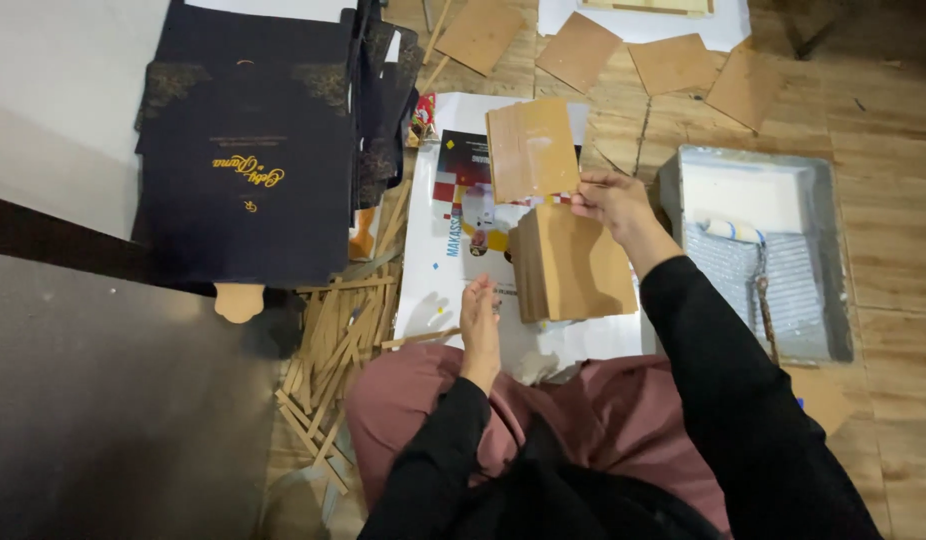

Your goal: Aligning a stack of cardboard pieces and applying a white coating or adhesive to the edges using a paint roller.

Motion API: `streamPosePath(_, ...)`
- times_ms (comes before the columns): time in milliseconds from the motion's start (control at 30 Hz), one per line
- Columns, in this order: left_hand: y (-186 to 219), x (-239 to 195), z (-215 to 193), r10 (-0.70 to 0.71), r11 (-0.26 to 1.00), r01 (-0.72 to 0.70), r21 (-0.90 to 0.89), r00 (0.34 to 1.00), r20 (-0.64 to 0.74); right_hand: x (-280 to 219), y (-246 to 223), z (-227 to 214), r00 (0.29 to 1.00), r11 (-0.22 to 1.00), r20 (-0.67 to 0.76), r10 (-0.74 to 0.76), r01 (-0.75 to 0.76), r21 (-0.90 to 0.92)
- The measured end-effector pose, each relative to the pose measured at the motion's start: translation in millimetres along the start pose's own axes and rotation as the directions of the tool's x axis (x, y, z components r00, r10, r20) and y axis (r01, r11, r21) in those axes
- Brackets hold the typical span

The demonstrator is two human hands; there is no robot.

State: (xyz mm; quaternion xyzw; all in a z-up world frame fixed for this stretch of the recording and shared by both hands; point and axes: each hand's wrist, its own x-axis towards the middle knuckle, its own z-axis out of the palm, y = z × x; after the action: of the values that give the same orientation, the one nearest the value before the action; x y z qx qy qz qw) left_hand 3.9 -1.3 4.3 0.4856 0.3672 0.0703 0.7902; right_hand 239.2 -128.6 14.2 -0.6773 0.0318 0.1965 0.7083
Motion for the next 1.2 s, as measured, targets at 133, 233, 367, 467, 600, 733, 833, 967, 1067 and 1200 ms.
streamPosePath(133,-1.3,-0.4,-0.3,0.036,0.999,-0.036,0.017,0.999,0.010,25.6,-2.7,28.9,1.000,0.999,0.004,0.025,-0.025,-0.044)
streamPosePath(233,1.3,1.5,2.3,0.034,0.999,-0.034,0.021,0.999,-0.001,55.6,-2.2,47.1,0.998,0.997,-0.055,0.019,-0.023,-0.075)
streamPosePath(367,-11.6,12.0,-0.2,0.027,0.999,-0.027,0.046,1.000,0.003,93.1,7.1,66.1,0.993,0.993,-0.106,0.056,-0.066,-0.093)
streamPosePath(467,-12.3,13.6,-0.4,0.045,0.997,-0.045,0.063,0.999,0.001,109.5,14.1,79.3,0.983,0.990,-0.152,0.100,-0.114,-0.087)
streamPosePath(600,-7.7,9.6,1.4,0.040,0.998,-0.039,0.047,0.999,-0.014,125.8,30.5,86.9,0.960,0.977,-0.216,0.178,-0.198,-0.076)
streamPosePath(733,-7.8,10.0,0.1,0.042,0.996,-0.040,0.085,0.999,-0.018,145.3,55.5,83.3,0.951,0.947,-0.260,0.165,-0.226,-0.228)
streamPosePath(833,-8.6,11.7,-0.3,0.056,0.994,-0.055,0.093,0.998,-0.005,132.5,47.1,89.6,0.932,0.936,-0.304,0.198,-0.271,-0.223)
streamPosePath(967,-7.9,13.5,0.5,0.100,0.991,-0.100,0.085,0.995,0.008,161.4,67.4,69.7,0.957,0.668,-0.279,0.079,-0.258,-0.698)
streamPosePath(1067,0.8,8.5,2.3,0.140,0.988,-0.140,0.058,0.990,0.005,186.1,78.4,44.9,0.982,0.504,-0.188,-0.031,-0.147,-0.851)
streamPosePath(1200,3.0,5.9,1.9,0.162,0.985,-0.163,0.050,0.987,0.023,75.1,-9.7,55.0,0.997,0.844,0.073,0.039,0.006,-0.537)
